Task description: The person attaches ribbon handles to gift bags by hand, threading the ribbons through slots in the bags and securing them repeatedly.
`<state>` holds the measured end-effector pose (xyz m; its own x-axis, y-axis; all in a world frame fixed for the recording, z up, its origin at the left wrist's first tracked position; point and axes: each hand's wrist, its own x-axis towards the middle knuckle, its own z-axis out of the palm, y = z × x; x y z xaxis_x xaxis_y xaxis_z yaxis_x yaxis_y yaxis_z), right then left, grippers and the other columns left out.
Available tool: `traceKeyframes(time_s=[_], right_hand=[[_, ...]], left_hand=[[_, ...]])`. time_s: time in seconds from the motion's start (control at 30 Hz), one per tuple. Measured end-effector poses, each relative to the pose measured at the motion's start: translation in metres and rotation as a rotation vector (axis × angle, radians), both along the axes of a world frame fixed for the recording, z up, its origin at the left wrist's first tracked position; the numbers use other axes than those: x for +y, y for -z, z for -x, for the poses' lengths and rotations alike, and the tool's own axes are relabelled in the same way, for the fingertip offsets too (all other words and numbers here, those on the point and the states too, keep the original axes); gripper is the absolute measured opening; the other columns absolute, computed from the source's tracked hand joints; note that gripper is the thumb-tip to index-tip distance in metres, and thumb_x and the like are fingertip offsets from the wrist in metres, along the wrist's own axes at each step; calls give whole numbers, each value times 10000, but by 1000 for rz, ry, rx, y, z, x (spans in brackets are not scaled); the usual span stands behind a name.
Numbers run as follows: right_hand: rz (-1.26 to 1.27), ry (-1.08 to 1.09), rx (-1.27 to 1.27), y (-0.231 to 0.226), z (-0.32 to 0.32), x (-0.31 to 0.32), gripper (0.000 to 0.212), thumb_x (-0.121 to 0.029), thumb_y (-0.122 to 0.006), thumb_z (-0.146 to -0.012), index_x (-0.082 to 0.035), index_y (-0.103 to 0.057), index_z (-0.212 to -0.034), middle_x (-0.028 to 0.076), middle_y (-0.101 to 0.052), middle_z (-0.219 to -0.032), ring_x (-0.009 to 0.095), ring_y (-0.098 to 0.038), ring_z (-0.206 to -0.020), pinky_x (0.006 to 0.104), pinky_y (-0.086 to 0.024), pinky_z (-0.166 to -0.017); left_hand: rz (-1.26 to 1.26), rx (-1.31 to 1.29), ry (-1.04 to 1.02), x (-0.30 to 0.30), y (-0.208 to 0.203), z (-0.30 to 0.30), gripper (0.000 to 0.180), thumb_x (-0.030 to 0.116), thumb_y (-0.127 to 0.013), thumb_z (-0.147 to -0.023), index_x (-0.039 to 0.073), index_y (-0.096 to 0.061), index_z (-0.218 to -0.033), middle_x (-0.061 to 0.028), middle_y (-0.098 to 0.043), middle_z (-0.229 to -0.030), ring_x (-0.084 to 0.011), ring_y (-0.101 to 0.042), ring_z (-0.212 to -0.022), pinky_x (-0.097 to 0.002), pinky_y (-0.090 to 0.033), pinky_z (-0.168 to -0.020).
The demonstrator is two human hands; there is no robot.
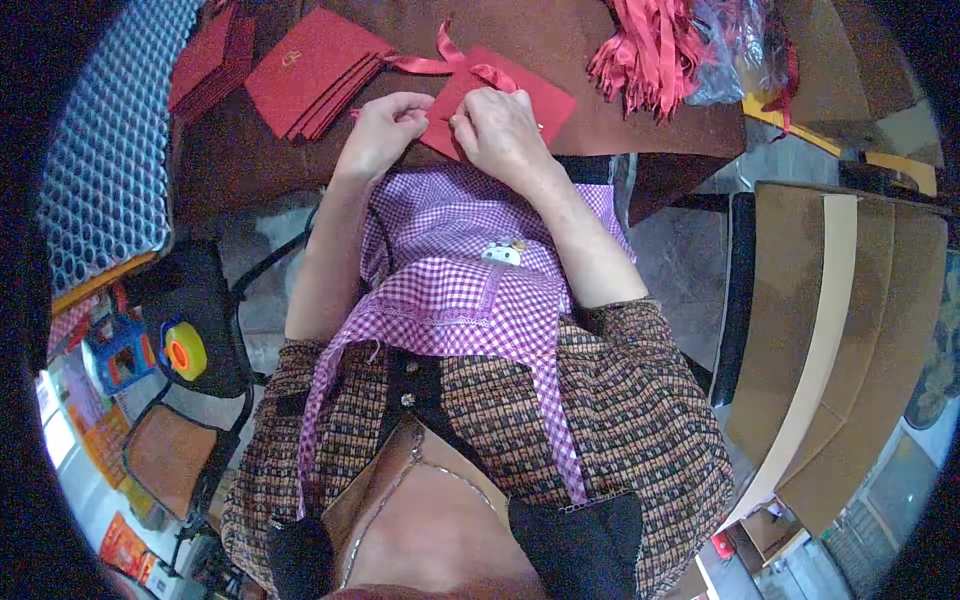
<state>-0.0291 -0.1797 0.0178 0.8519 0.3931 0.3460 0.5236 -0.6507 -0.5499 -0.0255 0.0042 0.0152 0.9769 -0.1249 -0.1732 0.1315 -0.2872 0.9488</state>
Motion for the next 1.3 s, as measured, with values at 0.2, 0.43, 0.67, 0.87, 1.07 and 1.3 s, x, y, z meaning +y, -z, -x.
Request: traceKeyframes(time_s=[0.2, 0.43, 0.67, 0.87, 1.07, 1.3], right_hand=[[29, 14, 19, 6, -3, 1, 152, -191, -598, -821, -44, -573, -788, 114, -626, -785, 283, -596, -777, 406, -372, -713], [111, 58, 19, -2, 3, 9, 141, -160, -635, -782, -39, -564, -764, 120, -614, -752, 286, -588, -736, 397, -382, -698], [123, 87, -177, -14, 14, 16, 133, -129, -618, -772, -40, -525, -740, 132, -570, -713, 313, -560, -698, 423, -372, -658], [111, 46, -34, -24, 6, 11, 141, -134, -604, -779, -9, -553, -739, 165, -599, -710, 338, -590, -704, 446, -420, -651], [57, 95, 81, -24, 4, 11, 155, -126, -574, -781, 28, -565, -762, 207, -619, -744, 376, -614, -730, 466, -485, -687], [15, 110, 25, -15, 6, 13, 139, -111, -586, -772, 24, -564, -750, 208, -610, -706, 381, -609, -692, 460, -483, -651]], left_hand=[[-5, 2, -1, 0, -3, 1, 243, 23, -596, -785, -32, -648, -1016, -49, -662, -855, -79, -576, -763, -234, -481, -715], [-24, -44, -30, -3, 6, 1, 240, 49, -603, -778, -30, -655, -999, -89, -678, -846, -118, -615, -767, -257, -496, -719], [-130, -102, -66, -9, 7, 0, 240, 89, -597, -770, -21, -664, -973, -172, -684, -872, -217, -672, -825, -318, -517, -763], [-228, -179, -50, -14, -10, 6, 238, 76, -577, -766, -10, -661, -971, -197, -665, -914, -281, -659, -863, -360, -510, -795], [-379, -373, -37, -18, -13, 9, 229, 48, -578, -782, -17, -655, -987, -172, -670, -900, -214, -654, -803, -309, -508, -747], [-379, -354, -23, -20, -15, 11, 213, 53, -570, -790, -14, -656, -974, -172, -661, -931, -251, -653, -825, -333, -507, -760]])
